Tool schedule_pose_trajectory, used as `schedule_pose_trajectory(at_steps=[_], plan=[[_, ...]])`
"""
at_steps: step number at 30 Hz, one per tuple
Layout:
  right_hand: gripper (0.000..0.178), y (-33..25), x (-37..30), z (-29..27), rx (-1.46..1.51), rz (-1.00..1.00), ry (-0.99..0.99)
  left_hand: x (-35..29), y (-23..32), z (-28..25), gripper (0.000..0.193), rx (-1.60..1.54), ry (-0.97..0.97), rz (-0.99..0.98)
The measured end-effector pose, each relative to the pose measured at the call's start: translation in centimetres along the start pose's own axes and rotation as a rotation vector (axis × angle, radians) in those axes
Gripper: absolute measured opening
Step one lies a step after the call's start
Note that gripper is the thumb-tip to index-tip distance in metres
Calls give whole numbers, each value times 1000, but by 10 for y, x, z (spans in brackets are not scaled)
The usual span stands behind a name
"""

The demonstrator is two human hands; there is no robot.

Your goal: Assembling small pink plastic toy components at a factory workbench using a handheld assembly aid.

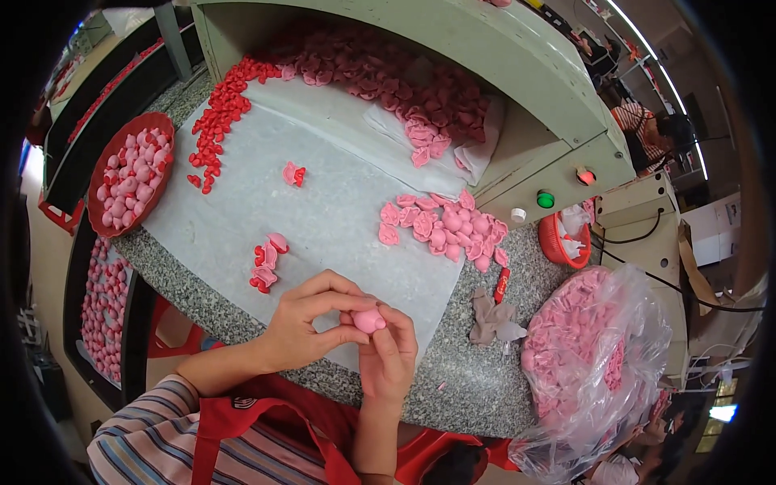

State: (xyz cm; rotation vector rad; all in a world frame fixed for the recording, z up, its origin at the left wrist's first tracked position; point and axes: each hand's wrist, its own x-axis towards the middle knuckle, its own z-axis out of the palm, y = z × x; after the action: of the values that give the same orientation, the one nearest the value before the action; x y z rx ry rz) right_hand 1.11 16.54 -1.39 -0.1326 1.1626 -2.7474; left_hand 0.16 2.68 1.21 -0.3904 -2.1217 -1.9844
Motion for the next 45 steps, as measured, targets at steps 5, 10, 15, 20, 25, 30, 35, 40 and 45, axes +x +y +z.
schedule_pose_trajectory(at_steps=[5, 10, 15, 20, 25, 30, 35, 40, 45], plan=[[24, 6, 0, -1, 2, -55, -30, -1, -1, 2, 30, 124, 43, 103], [18, 7, 2, -8, 15, -84, -29, -1, -4, 7, 30, 177, 74, 178], [18, 9, 4, 0, 7, -41, 53, -3, -6, 8, 29, 221, 122, 187], [27, 11, 5, 10, 39, 8, 250, -3, -7, 10, 29, 289, 128, 214], [30, 9, 9, 30, -266, 137, 238, 0, -15, -57, 21, 288, 282, 124], [29, 6, 11, 26, -635, 159, 235, 6, -22, -226, 25, 997, 929, 97], [27, 16, 10, 42, -703, 173, 167, 26, -32, -218, 22, 1110, 909, 99], [24, 8, -3, 39, -726, 149, 98, 70, -88, -142, 21, 865, 425, -214], [21, -21, -21, 5, -762, 41, 269, 96, -104, -124, 20, 776, 316, -278]])
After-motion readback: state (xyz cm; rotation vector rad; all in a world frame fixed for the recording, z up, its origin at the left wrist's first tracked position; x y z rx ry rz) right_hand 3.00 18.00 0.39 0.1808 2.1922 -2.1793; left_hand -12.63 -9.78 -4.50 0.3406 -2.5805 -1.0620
